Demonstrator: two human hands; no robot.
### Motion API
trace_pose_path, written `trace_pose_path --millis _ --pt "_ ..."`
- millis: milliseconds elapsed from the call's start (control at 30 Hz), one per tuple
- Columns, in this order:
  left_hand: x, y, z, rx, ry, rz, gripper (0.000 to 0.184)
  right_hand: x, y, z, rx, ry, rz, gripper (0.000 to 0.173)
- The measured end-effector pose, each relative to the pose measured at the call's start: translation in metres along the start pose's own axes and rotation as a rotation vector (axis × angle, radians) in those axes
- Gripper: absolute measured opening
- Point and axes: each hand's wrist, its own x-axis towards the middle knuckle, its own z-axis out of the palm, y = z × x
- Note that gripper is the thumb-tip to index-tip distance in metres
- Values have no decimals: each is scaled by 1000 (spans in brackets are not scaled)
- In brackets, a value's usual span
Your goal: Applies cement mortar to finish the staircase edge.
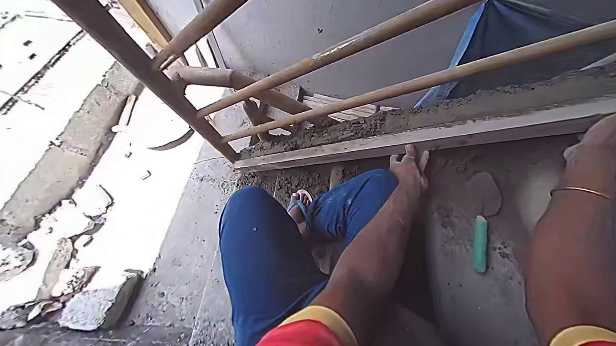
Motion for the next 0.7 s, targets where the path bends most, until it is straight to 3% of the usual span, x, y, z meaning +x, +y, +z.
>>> trace_pose_path --millis 100,200,267,367,467,533,700 --pt "0 -4 -2 4 -77 -16 47 -60 7 -30 -20 -85 -53 82" --pt "0 -6 0 34 -162 -32 40 -134 38 -44 -133 -133 -117 47" --pt "-5 -1 1 54 -197 -40 39 -167 58 -60 -287 -312 -71 28" --pt "-4 3 1 67 -228 -38 30 -185 67 -91 -712 -588 35 30" --pt "-11 -1 0 93 -243 -63 36 -182 88 -116 -1056 -675 177 60" --pt "-12 1 2 80 -229 -71 44 -183 105 -121 -1112 -752 247 67" --pt "-4 8 0 24 -192 -81 47 -204 117 -113 -1118 -721 239 54"
